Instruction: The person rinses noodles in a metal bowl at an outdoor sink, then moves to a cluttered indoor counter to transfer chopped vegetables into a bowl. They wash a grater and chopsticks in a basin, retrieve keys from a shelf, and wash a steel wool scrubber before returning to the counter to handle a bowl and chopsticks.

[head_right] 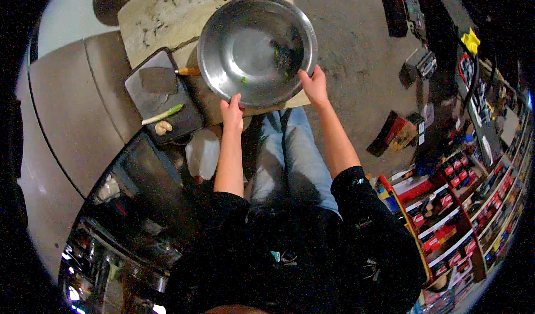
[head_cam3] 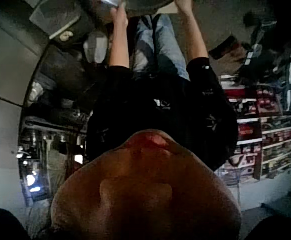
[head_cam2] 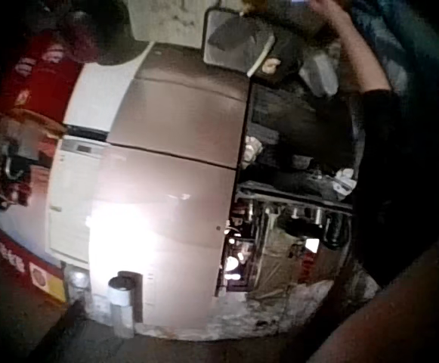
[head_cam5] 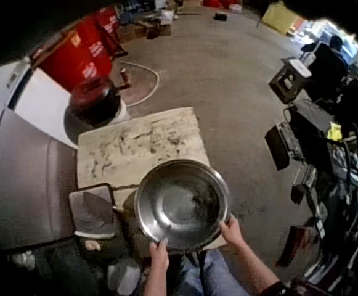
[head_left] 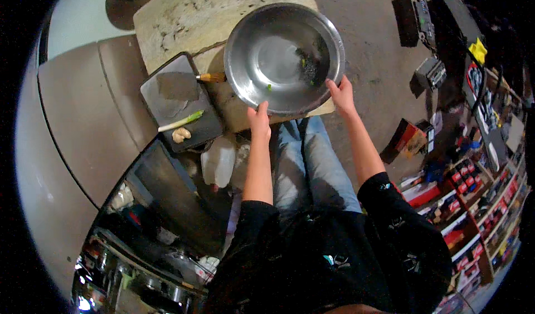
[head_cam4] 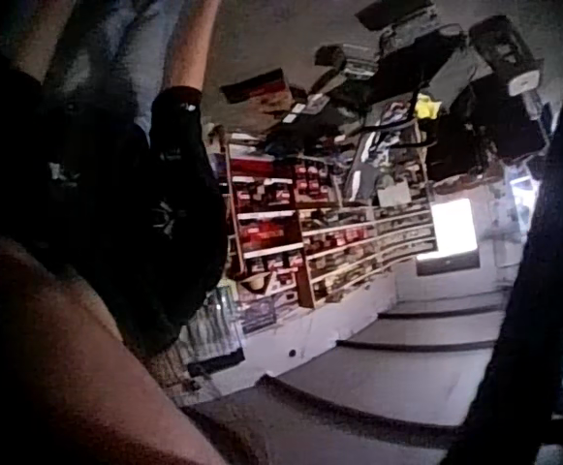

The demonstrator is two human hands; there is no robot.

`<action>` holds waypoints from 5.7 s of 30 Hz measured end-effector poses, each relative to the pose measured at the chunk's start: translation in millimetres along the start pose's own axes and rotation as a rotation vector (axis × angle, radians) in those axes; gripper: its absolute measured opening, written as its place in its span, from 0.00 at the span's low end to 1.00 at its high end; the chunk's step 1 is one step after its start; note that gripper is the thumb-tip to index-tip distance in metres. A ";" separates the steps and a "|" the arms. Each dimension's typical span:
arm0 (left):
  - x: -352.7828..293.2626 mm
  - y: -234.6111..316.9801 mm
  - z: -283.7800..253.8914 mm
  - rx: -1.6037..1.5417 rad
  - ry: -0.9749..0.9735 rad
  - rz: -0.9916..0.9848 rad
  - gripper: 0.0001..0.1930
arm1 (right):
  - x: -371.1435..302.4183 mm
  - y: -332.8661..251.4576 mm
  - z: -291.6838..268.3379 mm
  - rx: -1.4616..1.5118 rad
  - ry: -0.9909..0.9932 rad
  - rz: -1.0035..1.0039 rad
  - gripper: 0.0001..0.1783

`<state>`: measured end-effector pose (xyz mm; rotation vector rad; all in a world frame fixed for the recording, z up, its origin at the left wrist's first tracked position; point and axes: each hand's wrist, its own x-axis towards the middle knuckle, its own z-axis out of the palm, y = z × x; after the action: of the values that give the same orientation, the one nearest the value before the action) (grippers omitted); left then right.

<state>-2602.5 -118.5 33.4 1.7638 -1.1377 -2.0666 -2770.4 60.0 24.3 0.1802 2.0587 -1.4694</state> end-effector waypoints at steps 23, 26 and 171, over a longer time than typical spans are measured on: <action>42.7 25.2 -93.3 0.728 -0.302 -0.166 0.11 | -167.4 51.2 -70.8 0.209 0.437 0.053 0.13; 0.7 31.7 -82.4 0.738 -0.395 -0.183 0.06 | -231.0 67.7 -127.9 0.093 0.533 -0.072 0.12; -646.0 -1052.3 2849.6 1.602 -0.289 1.414 0.16 | 883.6 94.8 -2748.7 0.734 0.264 0.323 0.10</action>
<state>-4675.2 2184.2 -181.6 0.1290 -3.0973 -0.2876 -4511.9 2364.6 49.6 0.9894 1.4742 -1.9897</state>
